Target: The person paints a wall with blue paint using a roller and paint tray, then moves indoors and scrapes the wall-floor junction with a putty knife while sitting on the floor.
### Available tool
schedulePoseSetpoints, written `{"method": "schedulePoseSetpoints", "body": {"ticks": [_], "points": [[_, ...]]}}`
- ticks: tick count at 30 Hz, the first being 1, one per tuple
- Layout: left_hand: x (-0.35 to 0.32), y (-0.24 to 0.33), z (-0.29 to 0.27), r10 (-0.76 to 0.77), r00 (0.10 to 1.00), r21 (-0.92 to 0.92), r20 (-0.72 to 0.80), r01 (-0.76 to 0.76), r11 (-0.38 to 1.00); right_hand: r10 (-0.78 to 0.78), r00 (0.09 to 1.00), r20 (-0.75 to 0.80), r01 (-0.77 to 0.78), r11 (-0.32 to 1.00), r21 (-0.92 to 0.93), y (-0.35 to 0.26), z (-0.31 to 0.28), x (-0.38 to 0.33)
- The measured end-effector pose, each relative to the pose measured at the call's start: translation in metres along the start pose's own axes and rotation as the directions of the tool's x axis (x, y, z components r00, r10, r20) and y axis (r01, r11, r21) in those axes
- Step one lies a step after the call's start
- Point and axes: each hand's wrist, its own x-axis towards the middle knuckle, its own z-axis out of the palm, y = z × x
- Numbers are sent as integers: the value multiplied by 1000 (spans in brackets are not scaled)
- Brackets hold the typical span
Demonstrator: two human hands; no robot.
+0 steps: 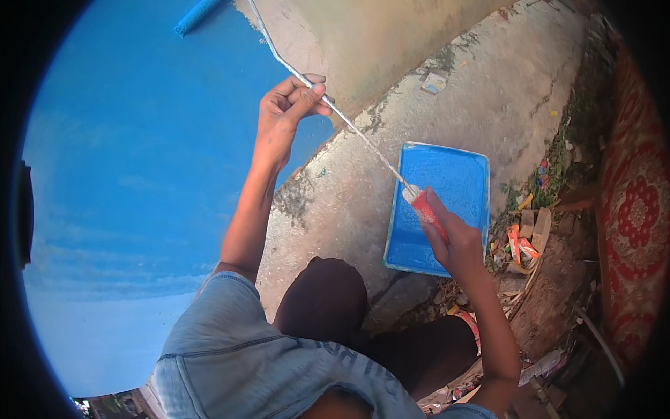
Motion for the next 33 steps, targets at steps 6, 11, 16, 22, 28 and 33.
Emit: {"method": "schedulePoseSetpoints", "body": {"ticks": [6,11,16,22,28,33], "points": [[-49,-85,19,-224,974,-52,19,224,973,117,986,119,-112,993,-47,26,17,-66],[-73,-140,29,-332,942,-96,40,335,937,227,942,248,-218,974,-65,43,24,-95],[-87,-180,35,-430,901,-91,62,434,896,213,952,219,-198,976,-89,59,37,-112],[-102,-212,39,-513,856,-85,66,517,852,271,922,278,-249,962,-111,65,40,-122],[-116,-250,42,-584,809,-113,60,587,802,316,889,332,-276,947,-162,70,45,-127],[-126,-272,41,-636,767,-97,86,641,761,388,831,398,-302,916,-262,67,44,-124]]}}
